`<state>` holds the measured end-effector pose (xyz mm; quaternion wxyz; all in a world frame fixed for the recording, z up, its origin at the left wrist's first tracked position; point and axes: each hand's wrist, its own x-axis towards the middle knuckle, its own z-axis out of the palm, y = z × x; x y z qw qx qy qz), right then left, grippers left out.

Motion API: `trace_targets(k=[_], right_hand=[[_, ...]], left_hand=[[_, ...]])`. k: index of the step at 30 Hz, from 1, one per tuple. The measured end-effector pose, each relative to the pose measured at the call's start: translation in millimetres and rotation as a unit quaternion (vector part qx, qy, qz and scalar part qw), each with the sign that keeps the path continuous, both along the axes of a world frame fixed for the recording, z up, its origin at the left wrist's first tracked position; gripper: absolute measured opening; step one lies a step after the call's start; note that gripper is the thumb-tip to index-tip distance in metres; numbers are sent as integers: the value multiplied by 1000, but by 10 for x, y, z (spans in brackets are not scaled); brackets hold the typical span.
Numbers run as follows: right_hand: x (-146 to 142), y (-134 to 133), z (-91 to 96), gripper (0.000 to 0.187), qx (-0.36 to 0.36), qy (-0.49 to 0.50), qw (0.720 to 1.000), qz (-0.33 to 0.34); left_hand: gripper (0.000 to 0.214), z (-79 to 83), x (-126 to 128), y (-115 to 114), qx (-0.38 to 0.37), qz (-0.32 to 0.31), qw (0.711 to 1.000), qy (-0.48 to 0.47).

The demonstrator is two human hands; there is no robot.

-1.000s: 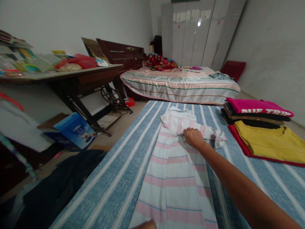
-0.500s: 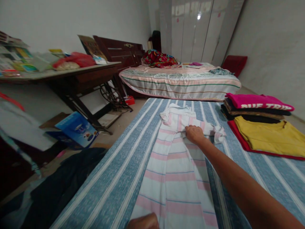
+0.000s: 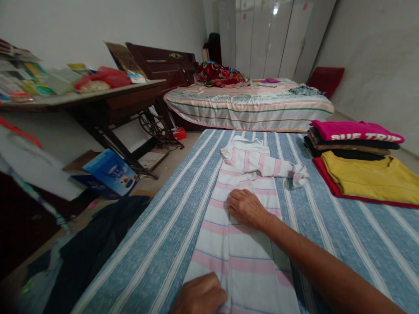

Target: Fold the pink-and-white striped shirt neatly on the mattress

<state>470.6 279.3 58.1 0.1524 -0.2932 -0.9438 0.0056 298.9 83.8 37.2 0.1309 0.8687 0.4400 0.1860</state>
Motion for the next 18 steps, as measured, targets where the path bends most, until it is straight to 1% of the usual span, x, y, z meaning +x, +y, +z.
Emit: trace_targets(k=[4,8,11,14,18], right_hand=[[-16,-65,-71,20,-20,15,999,-24],[-6,-51,-45,21,-9,-16,998,-60],[-9,57,10,24,13,-64,993,-98],[-41,228,87,27,20,-113,984,-135],[-118,425,180,29,14,-153,978,-144]], left_hand=[[25,16,21,-24,53,20,998,1],[18,31,53,-45,85,39,995,-20],[16,50,77,-54,91,48,994,-28],[15,76,93,-52,84,45,995,-21],[15,94,92,-39,107,38,993,-29]])
